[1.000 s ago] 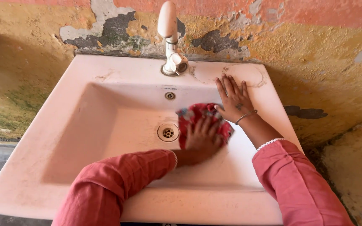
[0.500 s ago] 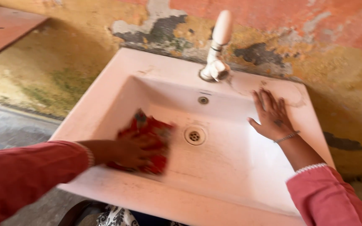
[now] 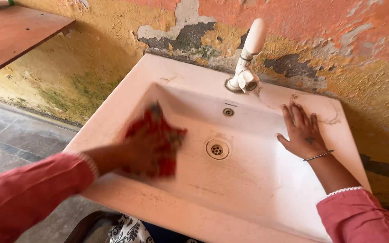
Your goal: The person wipes the interior and rim of a white ceramic sink using a red patterned cloth. They repeatedly rub the basin, sides, and area around the drain and faucet with the cloth.
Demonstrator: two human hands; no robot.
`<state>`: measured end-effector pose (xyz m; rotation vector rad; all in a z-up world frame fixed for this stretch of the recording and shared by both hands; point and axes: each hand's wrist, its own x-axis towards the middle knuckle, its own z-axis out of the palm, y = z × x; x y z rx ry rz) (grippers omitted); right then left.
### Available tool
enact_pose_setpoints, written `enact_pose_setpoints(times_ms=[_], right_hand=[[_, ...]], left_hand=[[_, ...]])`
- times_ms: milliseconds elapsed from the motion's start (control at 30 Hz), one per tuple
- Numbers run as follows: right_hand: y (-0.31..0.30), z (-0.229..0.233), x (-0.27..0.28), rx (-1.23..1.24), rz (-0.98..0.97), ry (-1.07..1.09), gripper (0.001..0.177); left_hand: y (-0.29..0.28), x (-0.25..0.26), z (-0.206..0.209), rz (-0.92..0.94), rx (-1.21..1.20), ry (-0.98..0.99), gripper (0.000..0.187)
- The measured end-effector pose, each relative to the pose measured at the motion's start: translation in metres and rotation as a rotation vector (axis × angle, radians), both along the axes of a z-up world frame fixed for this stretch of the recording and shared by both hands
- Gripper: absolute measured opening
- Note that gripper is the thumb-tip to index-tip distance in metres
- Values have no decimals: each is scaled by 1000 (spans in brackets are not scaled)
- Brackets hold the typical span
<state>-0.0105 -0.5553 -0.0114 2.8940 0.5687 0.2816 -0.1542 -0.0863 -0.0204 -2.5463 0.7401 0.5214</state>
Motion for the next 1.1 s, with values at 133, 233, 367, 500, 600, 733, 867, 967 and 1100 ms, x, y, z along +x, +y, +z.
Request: enact_pose_setpoints(times_ms=[133,233,367,500,600,733,867,967,1100], right_hand=[[1,0,-3,-6,-7,-8,99],[6,3,-9,-1,-20,-4,100],[9,4,-10,2,-3,-15,100],[6,1,-6,18,-14,-24,97],[3,-4,-4,38,4,-23,89],[-1,-8,-1,61,19,-39,83],[0,-9,-1,55,10,-38,83],[1,-6,-2,46,12,-32,84],[3,-2,-5,35,0,-16,85]], left_hand=[[6,-15,-22,47,-177,293,69],[-3,5,-45,4,-329,106,71],[-53,43,-77,-70,-613,-179,74],[-156,57,-86,-190,-760,-143,75],[-214,41,-88,-378,-855,-65,75],[-239,38,-82,-656,-933,7,70],[-225,65,-72,-355,-894,-100,65],[-249,35,-79,-24,-910,-133,75],[-263,20,-88,-343,-947,-113,84]])
